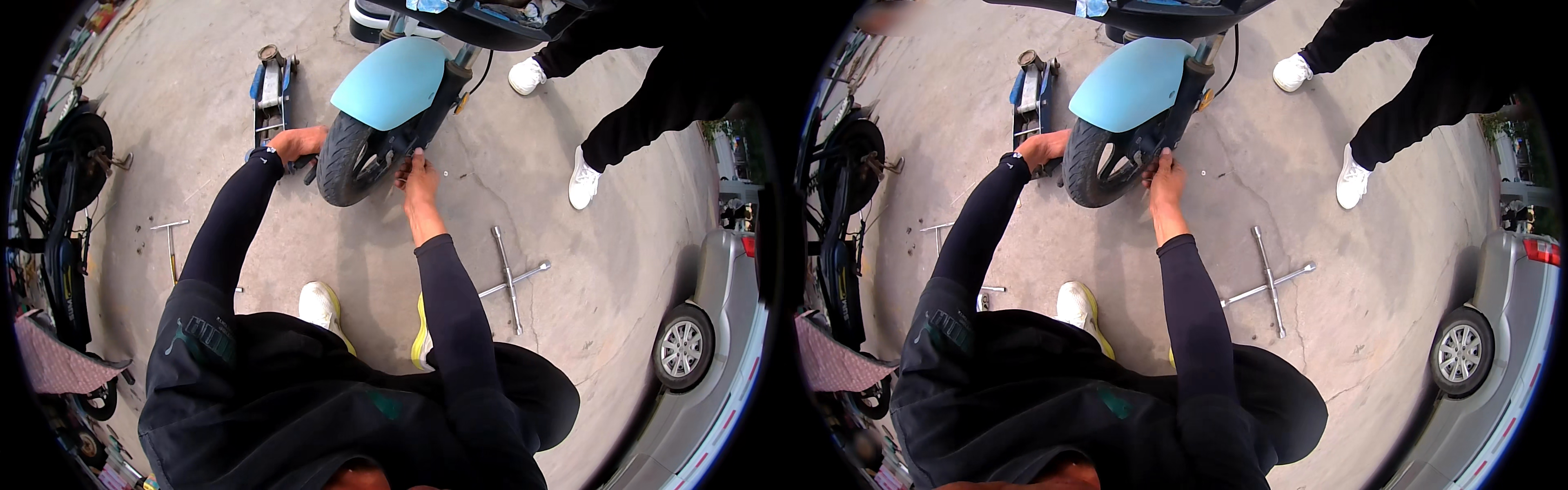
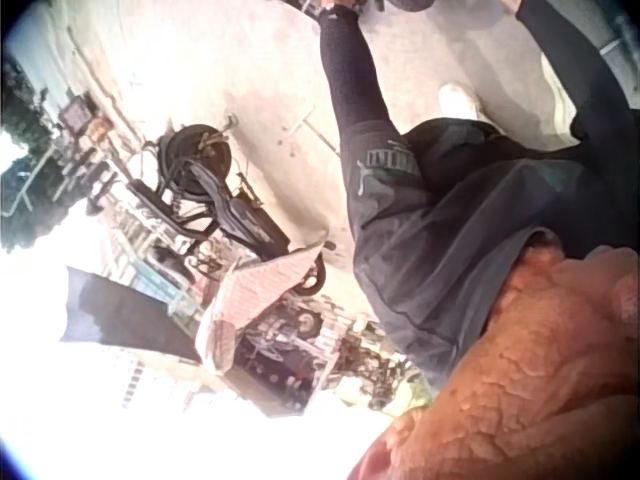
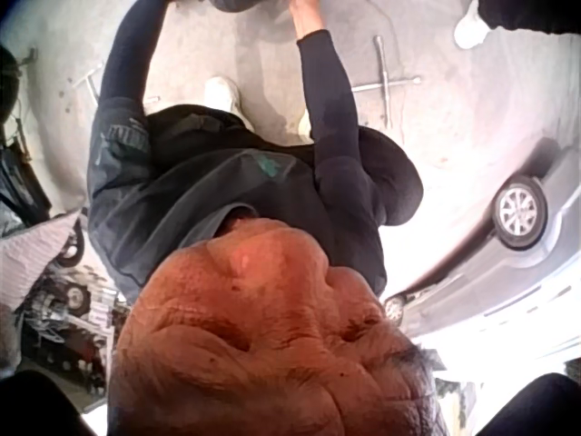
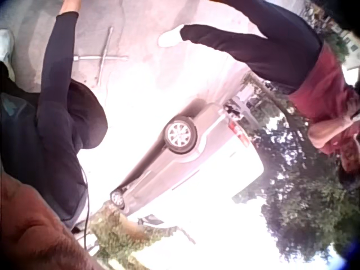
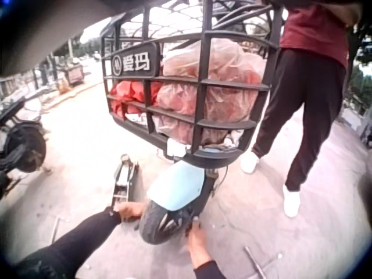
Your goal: The person repairs two electric scooters in an outdoor workshop. They first work on the wiring under the seat of a black scooter, using pliers and electrical tape. Then, they move to a light blue scooter, using a T-wrench to remove the front wheel axle nut and detach the wheel.
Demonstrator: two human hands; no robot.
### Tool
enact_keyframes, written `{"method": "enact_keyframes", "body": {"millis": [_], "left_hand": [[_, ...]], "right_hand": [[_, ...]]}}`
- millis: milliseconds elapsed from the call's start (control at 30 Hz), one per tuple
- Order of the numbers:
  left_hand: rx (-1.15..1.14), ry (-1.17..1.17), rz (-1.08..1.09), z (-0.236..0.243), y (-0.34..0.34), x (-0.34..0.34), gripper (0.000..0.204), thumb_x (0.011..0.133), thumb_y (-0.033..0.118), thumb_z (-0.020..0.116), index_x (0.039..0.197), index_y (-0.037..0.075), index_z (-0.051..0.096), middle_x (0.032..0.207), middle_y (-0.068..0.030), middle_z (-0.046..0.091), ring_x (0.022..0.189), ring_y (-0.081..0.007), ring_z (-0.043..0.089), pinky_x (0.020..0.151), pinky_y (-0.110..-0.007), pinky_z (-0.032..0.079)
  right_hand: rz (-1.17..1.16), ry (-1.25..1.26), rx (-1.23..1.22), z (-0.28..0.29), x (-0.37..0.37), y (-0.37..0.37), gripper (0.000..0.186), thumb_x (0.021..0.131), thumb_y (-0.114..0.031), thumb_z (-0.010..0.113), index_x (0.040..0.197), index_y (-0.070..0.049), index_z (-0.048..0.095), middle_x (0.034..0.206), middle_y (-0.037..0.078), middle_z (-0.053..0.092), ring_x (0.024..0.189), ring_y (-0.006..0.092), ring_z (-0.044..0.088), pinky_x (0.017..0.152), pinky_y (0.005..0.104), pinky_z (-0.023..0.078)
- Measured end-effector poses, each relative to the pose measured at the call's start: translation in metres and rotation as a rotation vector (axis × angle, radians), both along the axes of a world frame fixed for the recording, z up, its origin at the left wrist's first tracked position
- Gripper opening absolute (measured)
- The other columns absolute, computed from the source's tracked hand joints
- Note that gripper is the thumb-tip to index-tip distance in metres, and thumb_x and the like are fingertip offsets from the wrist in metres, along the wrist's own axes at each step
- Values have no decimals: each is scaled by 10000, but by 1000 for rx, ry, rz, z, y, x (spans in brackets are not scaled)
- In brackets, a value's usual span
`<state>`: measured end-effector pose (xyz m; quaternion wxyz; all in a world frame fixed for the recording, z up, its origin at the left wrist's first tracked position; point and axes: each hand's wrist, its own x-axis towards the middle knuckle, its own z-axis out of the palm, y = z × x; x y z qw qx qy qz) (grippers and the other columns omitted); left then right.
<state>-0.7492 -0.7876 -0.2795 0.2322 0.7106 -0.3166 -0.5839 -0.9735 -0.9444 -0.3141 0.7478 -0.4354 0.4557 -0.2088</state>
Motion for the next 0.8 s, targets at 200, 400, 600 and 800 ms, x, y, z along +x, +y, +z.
{"method": "enact_keyframes", "body": {"millis": [200,400,600,800], "left_hand": [[-97,37,-68,-8,2,14,371,871,210,632,1178,13,563,1026,-47,585,902,-133,552,756,-295,465],[-858,-529,-318,-53,1,23,325,883,255,610,1081,-3,611,858,-28,606,742,-107,552,613,-292,473],[-180,-68,-18,-18,-8,7,362,883,326,613,1070,15,626,850,-15,614,724,-98,528,605,-292,461],[-130,-62,-99,-5,-7,17,380,859,330,628,1063,8,633,856,-10,615,708,-92,512,593,-284,453]], "right_hand": [[-31,-103,152,16,-6,-2,249,1015,-176,510,1160,24,537,917,81,616,760,174,631,610,322,529],[-124,-275,388,5,11,-8,216,1010,-158,499,1115,31,515,1001,148,625,833,231,643,672,357,541],[-193,-197,374,1,10,-12,192,988,-193,570,1070,-20,553,904,89,627,767,204,642,626,331,529],[-186,-260,504,-4,5,-17,156,977,-177,592,1031,-31,584,907,76,618,781,193,629,644,314,529]]}}
